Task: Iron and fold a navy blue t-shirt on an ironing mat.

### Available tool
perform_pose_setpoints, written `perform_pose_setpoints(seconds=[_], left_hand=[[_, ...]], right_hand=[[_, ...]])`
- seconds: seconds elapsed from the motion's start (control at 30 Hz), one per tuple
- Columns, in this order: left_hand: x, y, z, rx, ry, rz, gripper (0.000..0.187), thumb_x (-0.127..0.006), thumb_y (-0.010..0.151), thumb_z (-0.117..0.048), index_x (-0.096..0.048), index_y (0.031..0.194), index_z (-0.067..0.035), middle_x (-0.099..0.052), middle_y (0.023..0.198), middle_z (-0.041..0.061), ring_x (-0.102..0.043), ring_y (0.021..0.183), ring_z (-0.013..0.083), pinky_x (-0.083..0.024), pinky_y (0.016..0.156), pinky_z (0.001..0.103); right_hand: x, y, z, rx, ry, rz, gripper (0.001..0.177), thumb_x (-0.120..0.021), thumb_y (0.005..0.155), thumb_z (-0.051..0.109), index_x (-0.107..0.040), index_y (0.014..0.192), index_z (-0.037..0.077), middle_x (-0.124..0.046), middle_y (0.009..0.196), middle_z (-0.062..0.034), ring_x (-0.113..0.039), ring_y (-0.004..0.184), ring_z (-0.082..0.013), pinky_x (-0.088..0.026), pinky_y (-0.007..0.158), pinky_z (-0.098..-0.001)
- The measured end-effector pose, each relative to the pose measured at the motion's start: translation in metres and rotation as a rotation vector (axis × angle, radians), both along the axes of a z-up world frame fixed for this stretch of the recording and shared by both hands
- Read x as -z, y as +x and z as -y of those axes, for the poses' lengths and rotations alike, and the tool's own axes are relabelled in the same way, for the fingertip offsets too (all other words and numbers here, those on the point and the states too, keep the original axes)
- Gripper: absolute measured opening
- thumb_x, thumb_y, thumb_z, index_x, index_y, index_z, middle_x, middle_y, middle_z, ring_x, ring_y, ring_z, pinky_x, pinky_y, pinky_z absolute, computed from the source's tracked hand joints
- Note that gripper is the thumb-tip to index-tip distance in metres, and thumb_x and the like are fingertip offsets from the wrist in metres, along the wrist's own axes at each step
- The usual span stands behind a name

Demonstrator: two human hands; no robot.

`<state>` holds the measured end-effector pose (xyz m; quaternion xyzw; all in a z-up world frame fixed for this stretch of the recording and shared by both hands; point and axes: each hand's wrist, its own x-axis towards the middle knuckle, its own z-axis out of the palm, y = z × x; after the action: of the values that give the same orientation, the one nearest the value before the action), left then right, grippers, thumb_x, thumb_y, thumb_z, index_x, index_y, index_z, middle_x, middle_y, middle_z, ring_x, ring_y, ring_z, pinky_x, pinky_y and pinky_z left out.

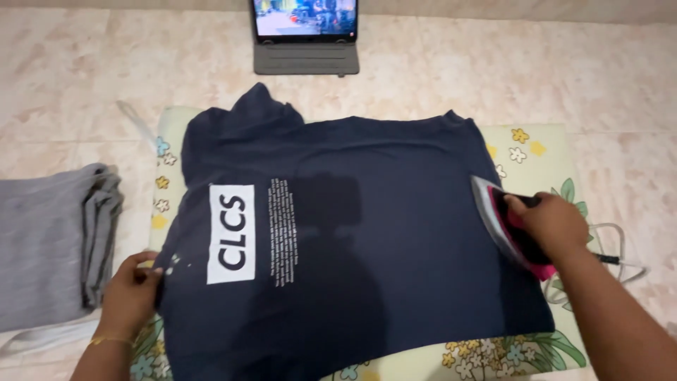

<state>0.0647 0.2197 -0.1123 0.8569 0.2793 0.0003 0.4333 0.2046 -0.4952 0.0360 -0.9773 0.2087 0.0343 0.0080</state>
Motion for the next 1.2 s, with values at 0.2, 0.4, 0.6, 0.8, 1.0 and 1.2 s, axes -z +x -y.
perform_pose_setpoints(seconds=[0.2, 0.4, 0.6, 0.8, 1.0, 1.2], left_hand=[[0.019, 0.007, -0.011, -0.025, -0.077, -0.095, 0.033, -0.068, 0.096, -0.011, -0.066, 0.130, -0.011, -0.069, 0.083, 0.014, -0.061, 0.065, 0.0210, -0.047, 0.059, 0.036], [0.057, 0.003, -0.041, -0.005, -0.102, -0.101, 0.036, -0.067, 0.098, -0.011, -0.064, 0.133, -0.011, -0.071, 0.085, 0.015, -0.062, 0.068, 0.0209, -0.046, 0.060, 0.036], [0.048, 0.011, -0.039, -0.018, -0.066, -0.222, 0.037, -0.066, 0.098, -0.011, -0.063, 0.134, -0.012, -0.069, 0.084, 0.016, -0.063, 0.066, 0.0250, -0.049, 0.061, 0.040], [0.055, 0.004, -0.047, -0.023, -0.223, -0.162, 0.037, -0.067, 0.096, -0.014, -0.063, 0.133, -0.013, -0.069, 0.087, 0.015, -0.059, 0.070, 0.0216, -0.047, 0.061, 0.038], [0.015, 0.010, -0.022, -0.078, -0.328, -0.206, 0.042, -0.070, 0.094, -0.019, -0.061, 0.135, -0.018, -0.069, 0.094, 0.013, -0.061, 0.080, 0.0221, -0.049, 0.069, 0.035], [-0.032, 0.008, 0.002, 0.007, -0.344, -0.066, 0.037, -0.078, 0.086, -0.011, -0.068, 0.122, -0.012, -0.070, 0.089, 0.007, -0.064, 0.081, 0.0160, -0.053, 0.074, 0.031]], right_hand=[[-0.017, -0.008, 0.002, -0.155, 0.069, -0.336, 0.073, -0.063, 0.075, 0.077, -0.080, 0.111, 0.016, -0.080, 0.079, -0.0158, -0.079, 0.072, -0.0321, -0.062, 0.072, -0.0436], [-0.018, -0.034, -0.082, -0.596, 0.032, -0.270, 0.063, -0.065, 0.072, 0.075, -0.079, 0.096, 0.018, -0.074, 0.074, -0.0139, -0.073, 0.072, -0.0354, -0.057, 0.066, -0.0463], [-0.014, 0.039, -0.084, -0.293, 0.026, -0.028, 0.066, -0.066, 0.081, 0.072, -0.076, 0.105, 0.011, -0.077, 0.091, -0.0188, -0.074, 0.088, -0.0363, -0.057, 0.078, -0.0461], [-0.006, 0.115, -0.015, -0.061, 0.032, -0.046, 0.069, -0.064, 0.084, 0.073, -0.080, 0.109, 0.010, -0.078, 0.101, -0.0169, -0.075, 0.094, -0.0354, -0.058, 0.081, -0.0468], [-0.014, 0.057, -0.082, -0.560, -0.003, -0.304, 0.066, -0.065, 0.073, 0.074, -0.080, 0.104, 0.018, -0.078, 0.087, -0.0146, -0.075, 0.084, -0.0346, -0.059, 0.077, -0.0444], [-0.013, -0.052, -0.213, -1.084, 0.213, -0.197, 0.055, -0.077, 0.069, 0.061, -0.080, 0.100, 0.016, -0.075, 0.084, -0.0148, -0.073, 0.076, -0.0356, -0.057, 0.068, -0.0453]])
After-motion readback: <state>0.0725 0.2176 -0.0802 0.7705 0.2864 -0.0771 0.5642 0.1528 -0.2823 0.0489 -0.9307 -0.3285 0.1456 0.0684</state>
